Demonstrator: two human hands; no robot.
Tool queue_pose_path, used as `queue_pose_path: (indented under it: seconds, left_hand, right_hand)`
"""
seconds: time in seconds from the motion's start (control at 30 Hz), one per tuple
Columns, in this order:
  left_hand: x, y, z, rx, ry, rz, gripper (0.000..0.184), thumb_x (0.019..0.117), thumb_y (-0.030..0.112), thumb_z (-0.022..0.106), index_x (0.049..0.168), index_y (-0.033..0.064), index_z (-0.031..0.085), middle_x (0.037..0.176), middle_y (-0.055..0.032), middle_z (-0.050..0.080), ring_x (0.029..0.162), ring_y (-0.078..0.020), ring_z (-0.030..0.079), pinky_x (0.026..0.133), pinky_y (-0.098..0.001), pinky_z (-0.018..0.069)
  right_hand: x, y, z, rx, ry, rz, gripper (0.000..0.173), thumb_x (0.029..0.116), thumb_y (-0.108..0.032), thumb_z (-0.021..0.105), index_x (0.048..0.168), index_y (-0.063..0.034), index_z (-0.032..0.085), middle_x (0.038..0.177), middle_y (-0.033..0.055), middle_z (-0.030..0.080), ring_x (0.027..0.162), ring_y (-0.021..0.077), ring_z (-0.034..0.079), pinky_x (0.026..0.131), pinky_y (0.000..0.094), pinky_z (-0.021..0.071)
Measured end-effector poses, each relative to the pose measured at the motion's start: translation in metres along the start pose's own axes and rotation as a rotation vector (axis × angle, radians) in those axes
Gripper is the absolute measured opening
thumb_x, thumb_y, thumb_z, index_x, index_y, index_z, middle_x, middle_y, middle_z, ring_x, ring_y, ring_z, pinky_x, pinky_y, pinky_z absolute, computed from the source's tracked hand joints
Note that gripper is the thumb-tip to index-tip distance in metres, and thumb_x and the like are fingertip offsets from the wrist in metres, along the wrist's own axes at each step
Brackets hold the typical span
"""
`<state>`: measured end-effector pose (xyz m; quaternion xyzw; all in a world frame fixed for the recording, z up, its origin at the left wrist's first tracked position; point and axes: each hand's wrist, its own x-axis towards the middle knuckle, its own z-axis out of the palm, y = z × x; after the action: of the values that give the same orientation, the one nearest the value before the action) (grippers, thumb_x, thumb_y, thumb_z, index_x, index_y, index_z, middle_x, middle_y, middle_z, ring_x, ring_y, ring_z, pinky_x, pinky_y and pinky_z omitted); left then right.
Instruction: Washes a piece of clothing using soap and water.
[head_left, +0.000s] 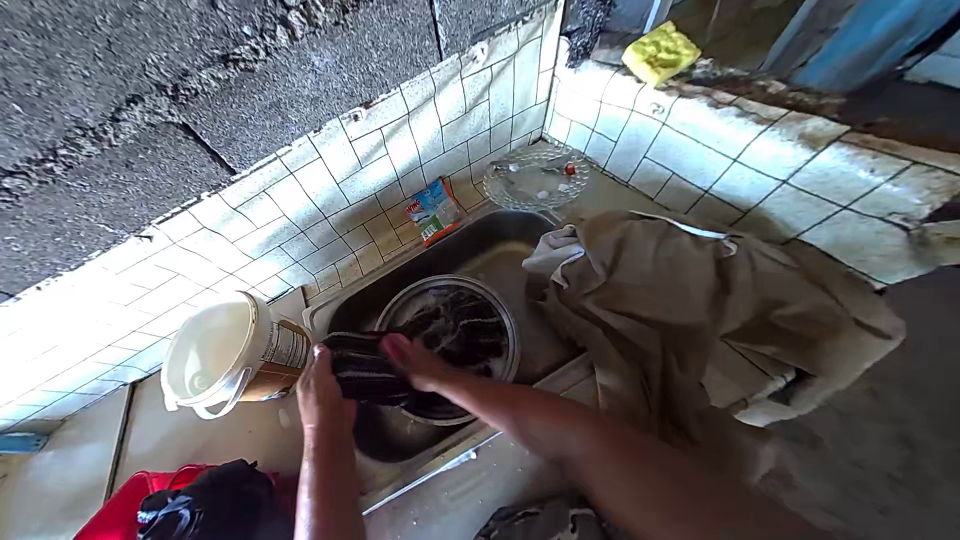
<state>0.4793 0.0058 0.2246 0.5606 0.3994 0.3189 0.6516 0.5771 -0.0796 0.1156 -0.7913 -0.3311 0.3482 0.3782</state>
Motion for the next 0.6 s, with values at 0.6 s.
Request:
queue_pose_path:
  seconds: [0.6]
  left_hand:
    - [-0.003,0.055,-0.028,-0.278,-0.333,0.069,0.066,0.1091,0.042,0.005,0.111,0.0095,0.062,0.097,-0.0024,0.075,0.093,-0.0140,0.073,0.084,-0.0375,0.0623]
  right_hand:
    - [0.003,0.070,-0.076,-0.142,0.075,0.186,0.057,0.1102,-0.037,0.040,0.161,-0.0109,0.034,0.153,0.0311,0.043,0.138,0.0499,0.047,0.111,0.0652,0.0401]
